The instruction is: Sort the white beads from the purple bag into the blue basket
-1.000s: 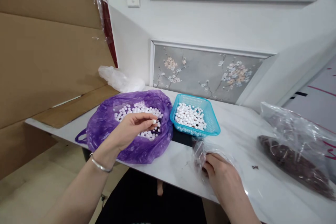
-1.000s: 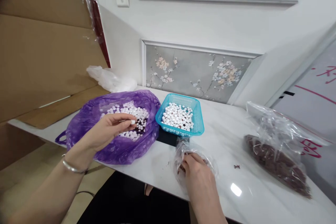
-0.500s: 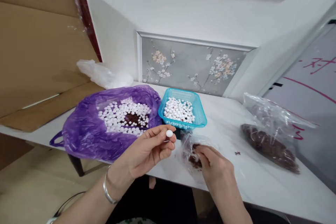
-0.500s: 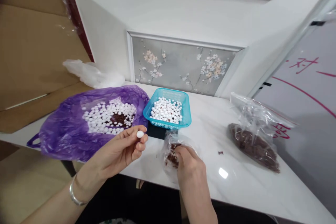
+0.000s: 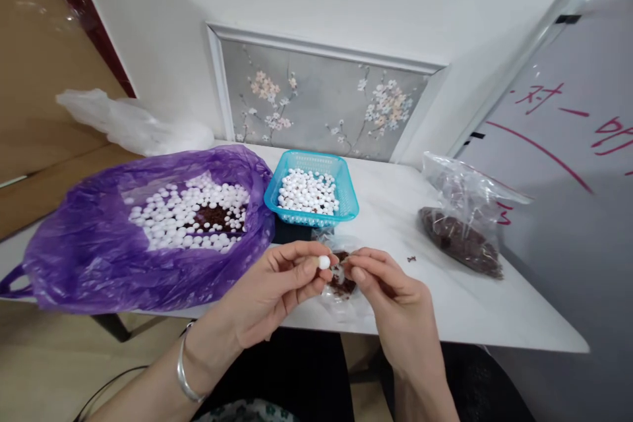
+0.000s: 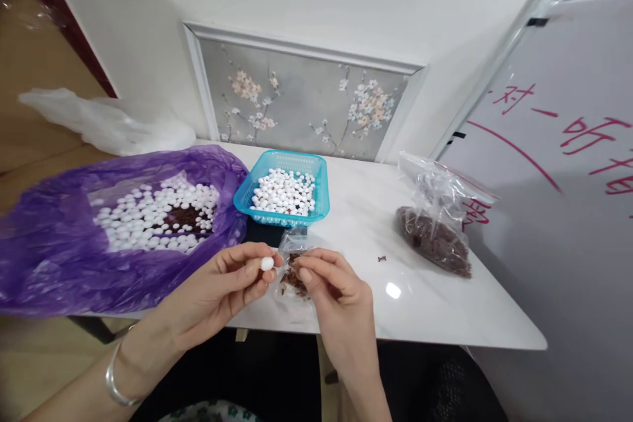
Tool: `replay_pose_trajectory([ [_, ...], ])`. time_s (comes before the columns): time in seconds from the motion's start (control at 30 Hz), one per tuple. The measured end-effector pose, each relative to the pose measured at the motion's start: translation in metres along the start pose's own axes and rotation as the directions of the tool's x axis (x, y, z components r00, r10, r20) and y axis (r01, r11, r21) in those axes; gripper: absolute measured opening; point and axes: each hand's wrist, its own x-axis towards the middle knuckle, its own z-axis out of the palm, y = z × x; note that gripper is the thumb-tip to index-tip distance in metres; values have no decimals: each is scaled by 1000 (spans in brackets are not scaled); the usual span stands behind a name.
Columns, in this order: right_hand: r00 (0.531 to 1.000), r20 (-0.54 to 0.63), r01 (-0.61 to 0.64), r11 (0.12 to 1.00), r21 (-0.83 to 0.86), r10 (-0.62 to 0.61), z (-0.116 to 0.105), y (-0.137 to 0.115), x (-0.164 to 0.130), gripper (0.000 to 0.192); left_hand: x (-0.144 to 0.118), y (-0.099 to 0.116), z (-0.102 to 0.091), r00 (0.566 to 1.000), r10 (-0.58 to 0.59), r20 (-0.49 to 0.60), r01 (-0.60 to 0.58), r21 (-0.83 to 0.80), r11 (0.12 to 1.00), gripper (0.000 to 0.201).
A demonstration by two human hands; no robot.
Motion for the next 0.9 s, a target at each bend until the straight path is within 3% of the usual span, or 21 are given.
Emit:
replay_pose_trajectory([
  [0.2,998,14,-56,969,239,54,10,-10,-5,14,4,-5,-1,999,31,25,-32,54,998,17],
  [0.43,999,43,-6,992,126,0,10,-14,-6,10,9,-7,1,996,72,50,-79,152,985,9],
  [0.9,998,53,-33,997,65,30,13,-14,-7,7,5,-9,2,990,131,45,-138,269,953,9],
])
